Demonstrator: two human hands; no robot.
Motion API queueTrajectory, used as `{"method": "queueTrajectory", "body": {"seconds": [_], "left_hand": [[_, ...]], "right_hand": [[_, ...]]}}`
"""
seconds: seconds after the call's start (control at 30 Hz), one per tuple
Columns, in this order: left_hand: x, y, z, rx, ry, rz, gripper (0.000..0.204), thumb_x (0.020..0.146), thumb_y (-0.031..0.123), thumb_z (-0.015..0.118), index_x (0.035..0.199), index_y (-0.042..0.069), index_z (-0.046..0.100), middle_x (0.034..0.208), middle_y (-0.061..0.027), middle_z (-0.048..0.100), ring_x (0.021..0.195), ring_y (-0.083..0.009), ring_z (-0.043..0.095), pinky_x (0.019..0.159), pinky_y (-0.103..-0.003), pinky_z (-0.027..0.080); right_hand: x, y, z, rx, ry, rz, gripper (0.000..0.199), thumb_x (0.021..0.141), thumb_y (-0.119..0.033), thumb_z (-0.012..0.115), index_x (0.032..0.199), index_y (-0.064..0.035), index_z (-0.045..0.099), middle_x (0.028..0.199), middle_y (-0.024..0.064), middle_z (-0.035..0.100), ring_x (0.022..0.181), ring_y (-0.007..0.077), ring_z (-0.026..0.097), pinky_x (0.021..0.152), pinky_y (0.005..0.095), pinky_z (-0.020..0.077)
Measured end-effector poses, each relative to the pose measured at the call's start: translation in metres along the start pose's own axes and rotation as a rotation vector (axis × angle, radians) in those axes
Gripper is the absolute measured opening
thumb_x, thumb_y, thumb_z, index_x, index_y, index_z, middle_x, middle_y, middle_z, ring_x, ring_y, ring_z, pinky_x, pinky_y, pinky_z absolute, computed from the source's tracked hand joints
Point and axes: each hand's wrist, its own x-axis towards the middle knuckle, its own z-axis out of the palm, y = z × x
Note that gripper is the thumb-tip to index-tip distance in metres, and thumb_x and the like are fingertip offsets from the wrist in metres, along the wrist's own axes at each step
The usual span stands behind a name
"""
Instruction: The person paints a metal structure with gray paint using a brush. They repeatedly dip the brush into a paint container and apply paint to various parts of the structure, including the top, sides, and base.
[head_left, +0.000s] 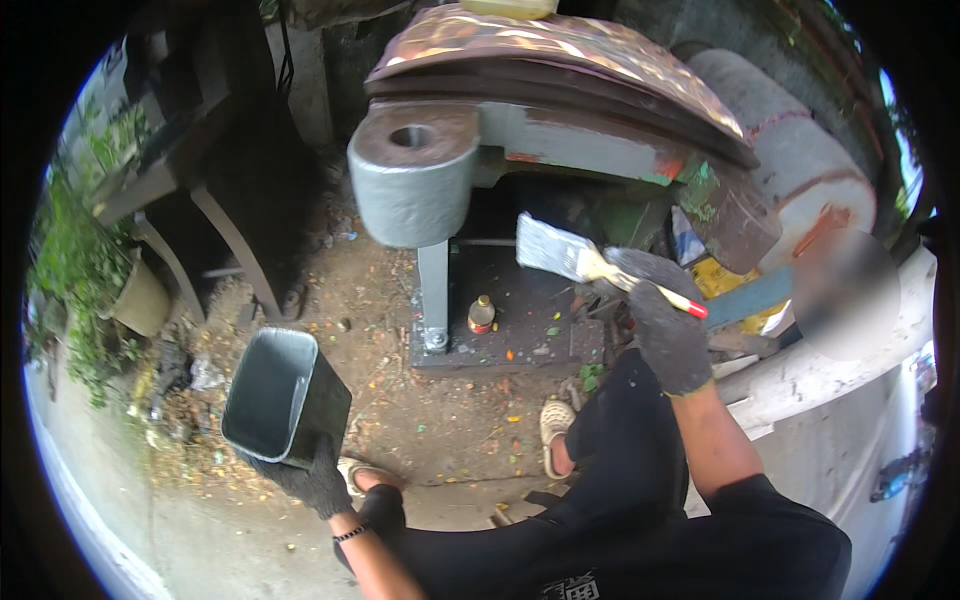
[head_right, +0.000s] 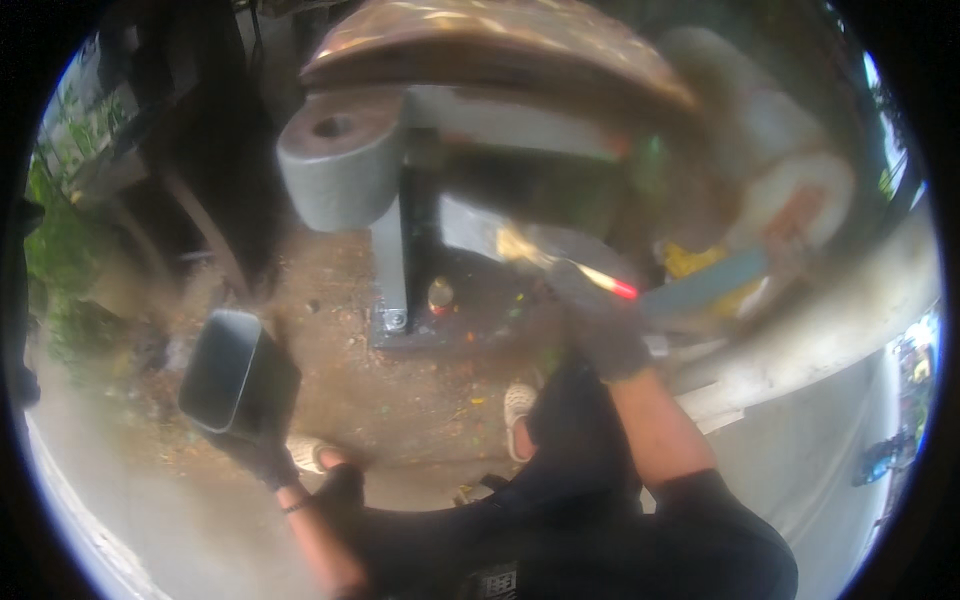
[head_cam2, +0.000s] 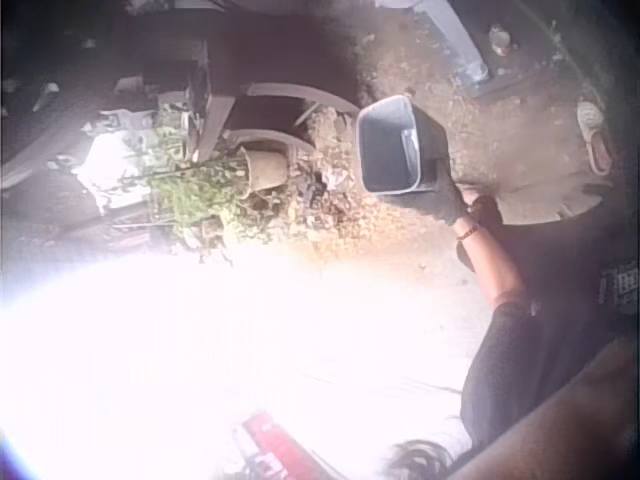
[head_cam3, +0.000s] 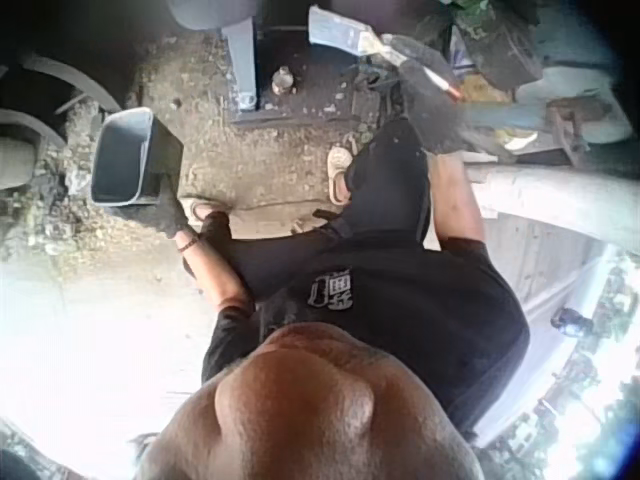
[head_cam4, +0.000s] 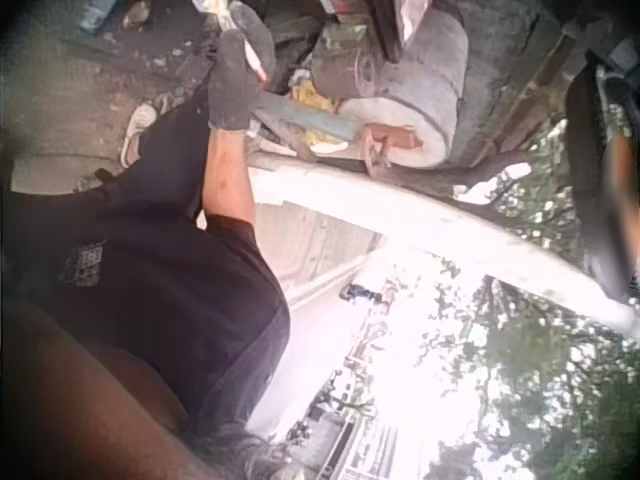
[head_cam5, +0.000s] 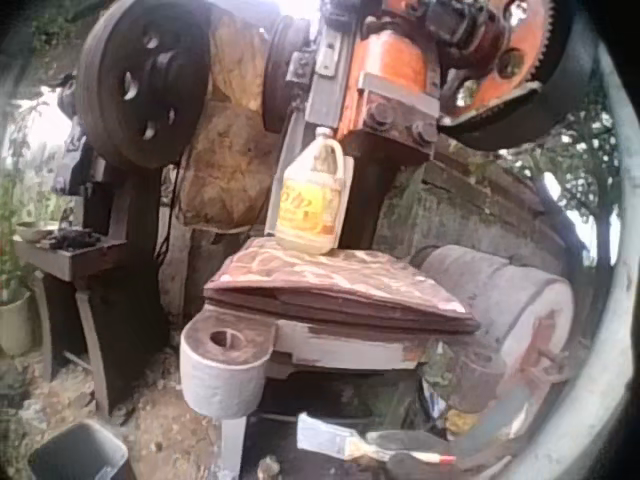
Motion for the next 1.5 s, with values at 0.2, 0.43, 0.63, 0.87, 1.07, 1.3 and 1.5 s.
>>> {"method": "queueTrajectory", "body": {"seconds": [0.2, 0.43, 0.63, 0.87, 1.07, 1.3, 1.5], "left_hand": [[-0.025, 0.055, -0.031, -0.044, 0.089, 0.014, 0.126, 0.064, 0.021, 0.09, 0.17, 0.006, 0.022, 0.167, -0.0189, 0.038, 0.151, -0.0346, 0.042, 0.126, -0.052, 0.037], [-0.052, 0.121, -0.031, 0.012, 0.148, -0.172, 0.116, 0.068, 0.014, 0.089, 0.166, 0.001, 0.028, 0.157, -0.0218, 0.047, 0.14, -0.0347, 0.051, 0.119, -0.051, 0.046], [-0.06, 0.124, -0.038, -0.005, 0.15, -0.159, 0.11, 0.067, 0.011, 0.089, 0.162, 0.001, 0.033, 0.154, -0.0223, 0.049, 0.137, -0.0352, 0.054, 0.117, -0.05, 0.048], [-0.064, 0.125, -0.024, -0.019, 0.111, -0.208, 0.118, 0.066, 0.009, 0.09, 0.166, 0.002, 0.027, 0.155, -0.0201, 0.048, 0.139, -0.0354, 0.051, 0.117, -0.05, 0.047], [-0.072, 0.144, -0.025, 0.087, 0.099, -0.195, 0.104, 0.076, 0.014, 0.082, 0.164, 0.0, 0.029, 0.155, -0.0214, 0.049, 0.138, -0.0361, 0.052, 0.117, -0.05, 0.047], [-0.078, 0.17, -0.014, 0.125, 0.079, -0.133, 0.086, 0.091, 0.023, 0.07, 0.162, -0.004, 0.031, 0.155, -0.0252, 0.049, 0.141, -0.0376, 0.051, 0.118, -0.048, 0.045], [-0.074, 0.151, -0.037, 0.071, 0.079, -0.191, 0.105, 0.075, 0.01, 0.078, 0.166, 0.001, 0.027, 0.155, -0.0218, 0.049, 0.137, -0.0359, 0.053, 0.116, -0.051, 0.048]], "right_hand": [[0.045, 0.031, 0.042, 0.041, 0.003, -0.355, 0.031, 0.103, -0.008, 0.068, 0.133, 0.0017, 0.069, 0.122, 0.0118, 0.075, 0.109, 0.0208, 0.071, 0.097, 0.0346, 0.0558], [0.1, 0.054, 0.079, -0.066, 0.211, -0.682, 0.021, 0.096, -0.002, 0.073, 0.117, -0.0026, 0.073, 0.118, 0.0165, 0.074, 0.112, 0.0318, 0.072, 0.099, 0.0406, 0.0568], [0.024, 0.039, 0.059, 0.151, 0.005, -0.627, 0.026, 0.094, 0.003, 0.071, 0.12, -0.001, 0.071, 0.12, 0.0164, 0.073, 0.112, 0.0338, 0.072, 0.096, 0.0432, 0.0568], [0.094, 0.054, 0.085, 0.041, 0.164, -0.694, 0.034, 0.092, 0.0, 0.073, 0.125, -0.0023, 0.068, 0.121, 0.0178, 0.072, 0.11, 0.0342, 0.07, 0.094, 0.0446, 0.0557], [0.033, 0.027, 0.073, 0.153, 0.075, -0.692, 0.031, 0.093, 0.002, 0.071, 0.123, -0.0052, 0.069, 0.122, 0.0165, 0.071, 0.116, 0.0359, 0.069, 0.101, 0.0446, 0.0563], [0.078, 0.063, 0.094, 0.102, 0.198, -0.662, 0.022, 0.096, -0.003, 0.069, 0.118, -0.0067, 0.068, 0.117, 0.0144, 0.072, 0.109, 0.0334, 0.071, 0.093, 0.0436, 0.0579], [0.023, 0.038, 0.068, 0.192, 0.086, -0.691, 0.028, 0.091, 0.006, 0.071, 0.117, -0.003, 0.072, 0.12, 0.0184, 0.074, 0.113, 0.0361, 0.072, 0.096, 0.0448, 0.0586]]}}
